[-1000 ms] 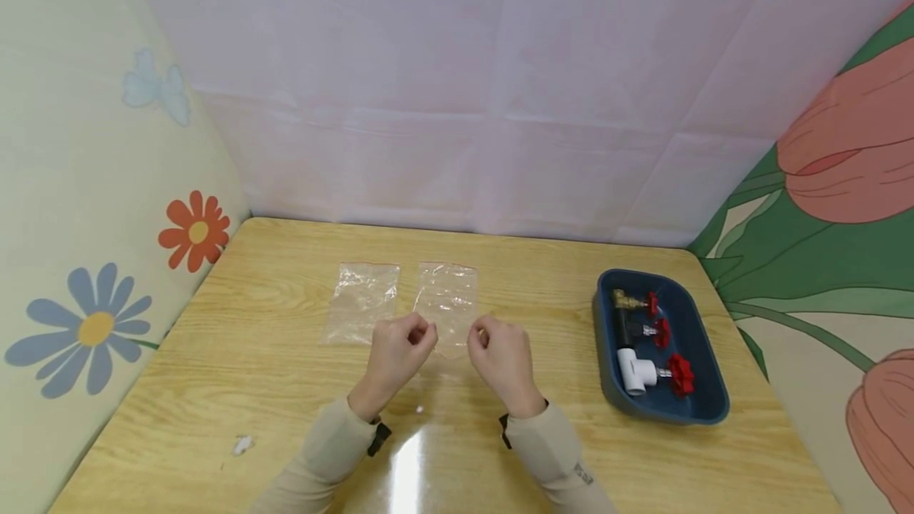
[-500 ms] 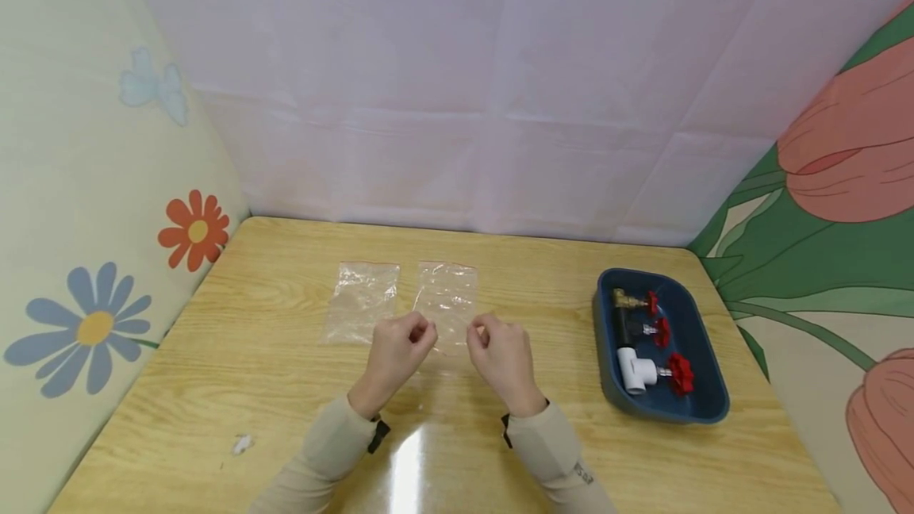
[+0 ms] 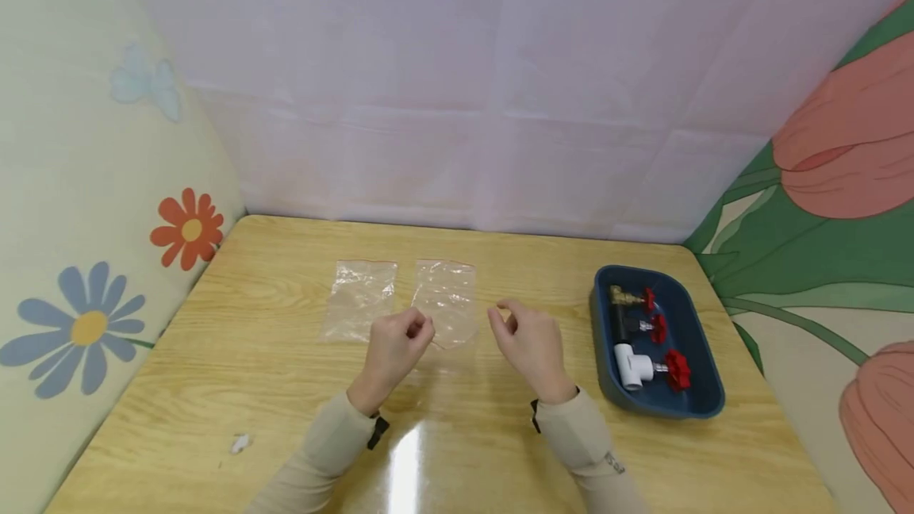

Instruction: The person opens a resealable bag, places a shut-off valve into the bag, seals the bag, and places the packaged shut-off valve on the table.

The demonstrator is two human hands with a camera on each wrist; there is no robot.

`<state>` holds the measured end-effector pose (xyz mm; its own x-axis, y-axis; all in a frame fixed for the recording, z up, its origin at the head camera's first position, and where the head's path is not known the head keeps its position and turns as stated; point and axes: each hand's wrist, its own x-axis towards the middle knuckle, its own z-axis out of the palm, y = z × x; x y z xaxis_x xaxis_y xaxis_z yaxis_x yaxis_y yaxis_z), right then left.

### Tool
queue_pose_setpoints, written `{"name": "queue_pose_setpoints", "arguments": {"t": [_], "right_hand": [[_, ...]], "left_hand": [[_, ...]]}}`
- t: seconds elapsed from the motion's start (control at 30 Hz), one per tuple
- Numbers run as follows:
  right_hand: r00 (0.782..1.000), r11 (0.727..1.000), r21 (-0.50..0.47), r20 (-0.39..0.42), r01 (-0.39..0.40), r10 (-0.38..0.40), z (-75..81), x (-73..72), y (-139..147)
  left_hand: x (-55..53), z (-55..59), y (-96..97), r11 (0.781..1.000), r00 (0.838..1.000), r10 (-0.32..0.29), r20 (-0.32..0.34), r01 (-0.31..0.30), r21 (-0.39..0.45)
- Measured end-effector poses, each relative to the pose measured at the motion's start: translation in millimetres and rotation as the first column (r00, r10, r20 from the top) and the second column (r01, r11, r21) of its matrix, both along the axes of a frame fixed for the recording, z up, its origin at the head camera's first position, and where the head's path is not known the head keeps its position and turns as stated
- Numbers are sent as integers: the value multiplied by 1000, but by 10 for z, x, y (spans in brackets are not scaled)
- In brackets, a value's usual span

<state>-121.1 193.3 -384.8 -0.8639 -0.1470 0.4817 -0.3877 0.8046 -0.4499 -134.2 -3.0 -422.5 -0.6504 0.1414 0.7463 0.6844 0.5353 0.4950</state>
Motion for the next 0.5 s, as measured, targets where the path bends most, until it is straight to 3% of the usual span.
{"name": "queue_pose_setpoints", "arguments": {"t": [0.17,0.5], "right_hand": [[999,997,63,13,36,-37,30,-50,204],[972,980,167,192,107,-139,84,-104,623]], "left_hand": [[-10,1,-19,999,1000,15,15,-16,28],[-14,-9,-25,1000,1000,17,10,-17,17]]}}
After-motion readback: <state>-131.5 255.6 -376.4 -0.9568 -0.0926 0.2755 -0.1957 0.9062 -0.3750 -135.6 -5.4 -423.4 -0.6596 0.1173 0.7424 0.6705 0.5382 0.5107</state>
